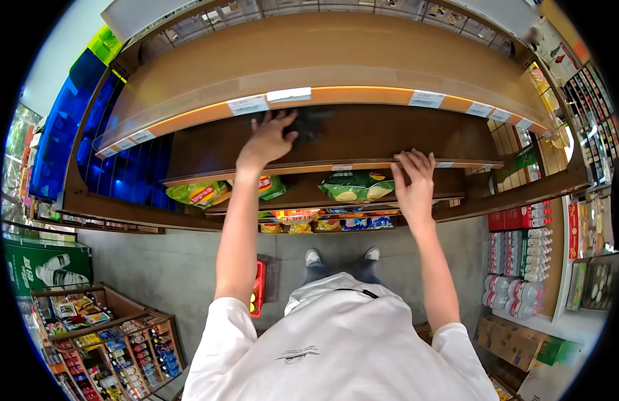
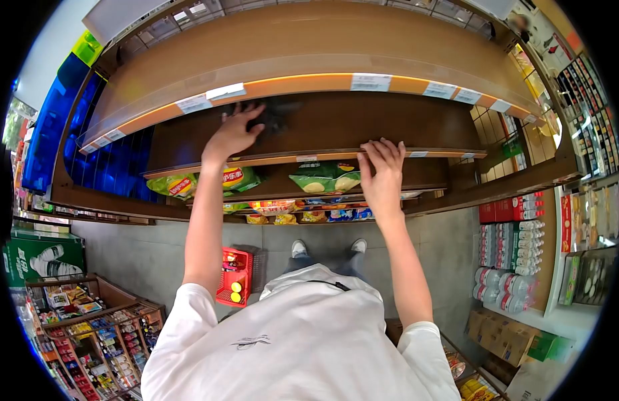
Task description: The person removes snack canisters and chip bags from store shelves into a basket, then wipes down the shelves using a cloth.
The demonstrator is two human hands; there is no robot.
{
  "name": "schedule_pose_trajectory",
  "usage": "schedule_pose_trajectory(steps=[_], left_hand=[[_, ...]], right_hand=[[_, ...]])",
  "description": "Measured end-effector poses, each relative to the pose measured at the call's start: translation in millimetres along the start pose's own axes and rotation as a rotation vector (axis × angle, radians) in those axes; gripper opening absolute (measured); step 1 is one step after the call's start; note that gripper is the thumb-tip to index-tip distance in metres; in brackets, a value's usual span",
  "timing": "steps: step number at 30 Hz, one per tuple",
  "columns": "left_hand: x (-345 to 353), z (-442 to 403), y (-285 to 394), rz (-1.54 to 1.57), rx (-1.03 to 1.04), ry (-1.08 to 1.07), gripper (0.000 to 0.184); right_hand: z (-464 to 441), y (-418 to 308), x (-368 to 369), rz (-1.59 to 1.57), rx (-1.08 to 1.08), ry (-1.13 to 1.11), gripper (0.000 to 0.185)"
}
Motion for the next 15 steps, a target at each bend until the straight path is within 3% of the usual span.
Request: schedule_pose_trajectory(steps=[4, 7, 11, 13, 15], left_hand=[[39.3, 3.7, 106.4, -0.035, 0.187, -0.061, 0.055], [60.9, 13.7, 153.9, 0.016, 0.171, -0.032, 0.053], [49.4, 18.9, 127.2, 0.084, 0.119, 0.014, 0.055], [28.6, 23.9, 83.0, 0.018, -0.166, 0.112, 0.059], [7.8, 28.7, 35.8, -0.013, -0.283, 0.182, 0.061]], right_hand=[[0.2, 1.3, -0.4, -0.035, -0.038, -0.037, 0.021], [-0.3, 1.4, -1.2, -0.043, -0.054, -0.075, 0.023], [1.2, 2.1, -0.2, -0.077, -0.066, -0.101, 0.027], [1.9, 0.7, -0.2, -0.08, -0.071, -0.1, 0.028], [3.4, 2.0, -0.4, -0.071, -0.07, -0.095, 0.029]])
Point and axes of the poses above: each hand's wrist, its own z-axis away from the middle knuckle, its own x-axis out of the palm, y = z × x, the point moved 7 cm from there along -z, towards the middle knuckle, and after that the axes turned 13 degrees about -x, right-handed, at the moved point
